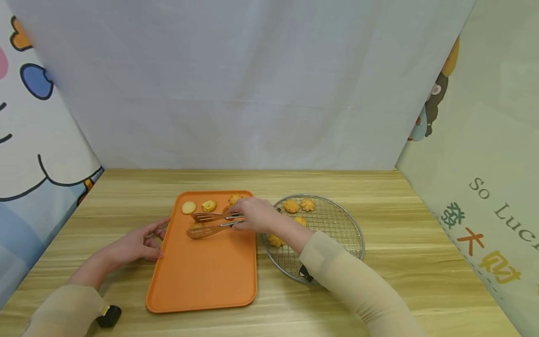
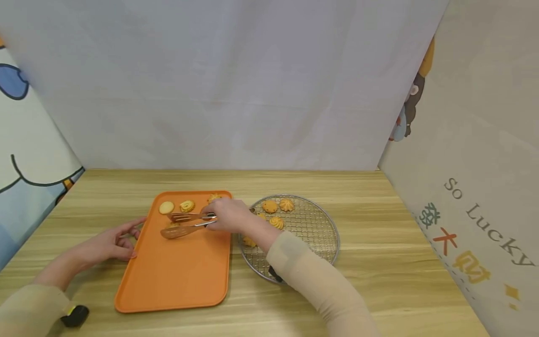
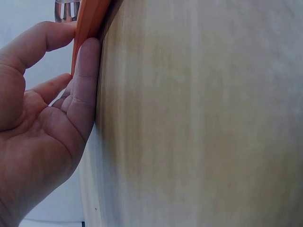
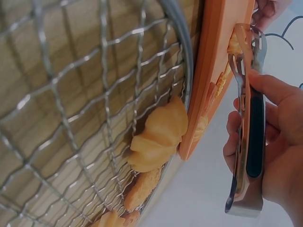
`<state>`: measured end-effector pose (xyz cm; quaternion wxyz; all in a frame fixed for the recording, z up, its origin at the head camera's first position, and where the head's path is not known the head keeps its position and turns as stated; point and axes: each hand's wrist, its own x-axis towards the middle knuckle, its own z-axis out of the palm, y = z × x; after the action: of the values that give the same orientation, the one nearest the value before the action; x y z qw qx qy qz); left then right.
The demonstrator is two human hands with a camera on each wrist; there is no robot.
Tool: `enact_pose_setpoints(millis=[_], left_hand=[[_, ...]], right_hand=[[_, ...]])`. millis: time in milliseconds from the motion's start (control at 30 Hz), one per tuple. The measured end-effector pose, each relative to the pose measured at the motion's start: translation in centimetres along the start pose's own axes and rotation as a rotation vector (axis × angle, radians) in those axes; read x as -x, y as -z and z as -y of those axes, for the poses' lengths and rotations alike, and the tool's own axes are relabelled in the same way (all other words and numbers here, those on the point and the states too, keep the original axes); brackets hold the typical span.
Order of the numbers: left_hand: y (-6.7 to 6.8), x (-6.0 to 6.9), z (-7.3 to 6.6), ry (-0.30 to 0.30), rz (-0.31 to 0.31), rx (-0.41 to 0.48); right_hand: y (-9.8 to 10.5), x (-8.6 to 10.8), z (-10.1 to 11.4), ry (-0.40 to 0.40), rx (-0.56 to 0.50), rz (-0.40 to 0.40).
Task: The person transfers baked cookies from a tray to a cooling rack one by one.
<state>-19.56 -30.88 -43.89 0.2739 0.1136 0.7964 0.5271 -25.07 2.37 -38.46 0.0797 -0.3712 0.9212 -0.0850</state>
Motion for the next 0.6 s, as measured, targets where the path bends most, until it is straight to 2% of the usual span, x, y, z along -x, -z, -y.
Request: enact_pose_setpoints(millis=[600], left_hand=[[0.06, -0.01, 0.23, -0.005, 0.005, 0.0]], right_hand=[[-0.18, 0.09, -0.09, 0.022, 0.004, -0.014]])
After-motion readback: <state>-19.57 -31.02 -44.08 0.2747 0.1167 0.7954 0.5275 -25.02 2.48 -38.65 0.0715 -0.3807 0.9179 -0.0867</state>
